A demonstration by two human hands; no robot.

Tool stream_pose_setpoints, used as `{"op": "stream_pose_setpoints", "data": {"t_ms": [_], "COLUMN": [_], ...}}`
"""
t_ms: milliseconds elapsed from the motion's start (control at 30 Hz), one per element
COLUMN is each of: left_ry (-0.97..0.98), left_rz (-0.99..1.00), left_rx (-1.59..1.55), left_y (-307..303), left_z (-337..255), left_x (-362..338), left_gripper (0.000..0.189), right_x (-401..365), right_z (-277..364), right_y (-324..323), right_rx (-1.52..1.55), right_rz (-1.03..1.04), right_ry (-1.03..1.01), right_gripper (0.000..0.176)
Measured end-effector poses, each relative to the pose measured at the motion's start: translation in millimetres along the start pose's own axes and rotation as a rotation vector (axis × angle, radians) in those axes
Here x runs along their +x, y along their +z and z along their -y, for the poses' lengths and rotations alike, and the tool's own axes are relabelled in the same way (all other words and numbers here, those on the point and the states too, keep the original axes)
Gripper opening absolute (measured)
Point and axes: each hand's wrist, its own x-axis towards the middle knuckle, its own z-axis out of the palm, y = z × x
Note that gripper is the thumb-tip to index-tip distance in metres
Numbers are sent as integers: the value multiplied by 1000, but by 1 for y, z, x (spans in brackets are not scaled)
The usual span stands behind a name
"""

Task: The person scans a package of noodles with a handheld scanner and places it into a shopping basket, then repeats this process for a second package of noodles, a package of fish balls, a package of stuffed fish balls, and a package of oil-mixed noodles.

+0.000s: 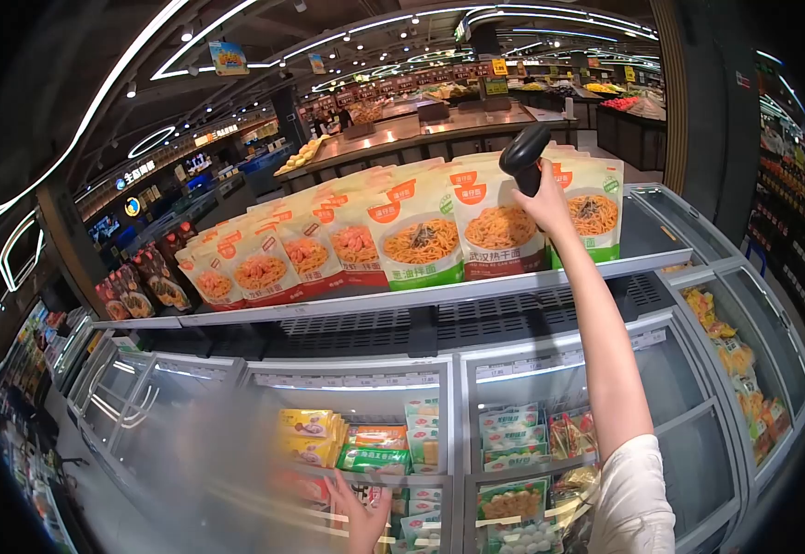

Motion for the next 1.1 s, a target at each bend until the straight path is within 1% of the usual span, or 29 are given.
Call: {"op": "stream_pose_setpoints", "data": {"t_ms": [33, 100, 167, 200, 267, 300, 333, 433, 467, 567, 600, 700, 733, 767, 833, 900, 967, 1033, 1067, 1100], "left_ry": [-1, 14, 14, -3, -29, -37, -19, 4, 9, 39, 65, 72, 78, 141, 262, 393, 383, 319, 281, 230], "left_rz": [13, 29, 25, 32, 33, 28, 15, 35, 26, 17, 5, 37, 21, 42, 99, 118, 66, 196, 259, 271], "left_rx": [-103, -73, -41, -120, -71, -52, -71, -4, -37, -53, -42, -87, -206, -159, -72, -109, -294, -459, -540, -579], "left_y": [3, 5, 6, 6, 4, 3, 4, 0, -1, -8, -10, -18, -19, -21, -19, -17, -14, 4, 8, 3], "left_z": [3, 7, 7, 8, 5, 3, 3, -5, -7, -23, -26, -50, -67, -76, -87, -109, -136, -121, -114, -117], "left_x": [3, 7, 9, 11, 7, 5, 3, -2, -2, -5, -7, -14, -16, -17, -19, -23, -33, -46, -57, -71], "left_gripper": [94, 93, 91, 92, 91, 91, 90, 86, 85, 85, 87, 86, 80, 78, 74, 68, 58, 45, 39, 34], "right_x": [2, 3, 1, -3, -13, -14, -20, -33, -38, -48, -51, -66, -75, -89, -127, -175, -221, -264, -286, -309], "right_z": [-2, -5, -12, -19, -29, -25, -17, -7, -2, 9, 22, 56, 73, 93, 118, 137, 172, 194, 201, 205], "right_y": [7, 14, 21, 26, 29, 28, 24, 16, 14, 4, -6, -39, -53, -68, -97, -124, -154, -176, -184, -191], "right_rx": [1, -43, -25, -46, -153, -205, -197, -242, -259, -250, -243, -177, -87, -39, 41, -21, -89, 2, 24, 45], "right_rz": [26, 132, 202, 166, 127, 103, 118, 110, 81, 40, -18, -92, -123, -119, -68, -29, 34, 156, 147, 137], "right_ry": [-26, 48, 52, -29, -57, -80, -11, -69, -107, -126, -202, -167, -239, -184, -165, -351, -507, -430, -337, -245], "right_gripper": [60, 62, 62, 61, 60, 59, 58, 57, 56, 54, 51, 49, 49, 50, 52, 47, 53, 56, 55, 54]}}
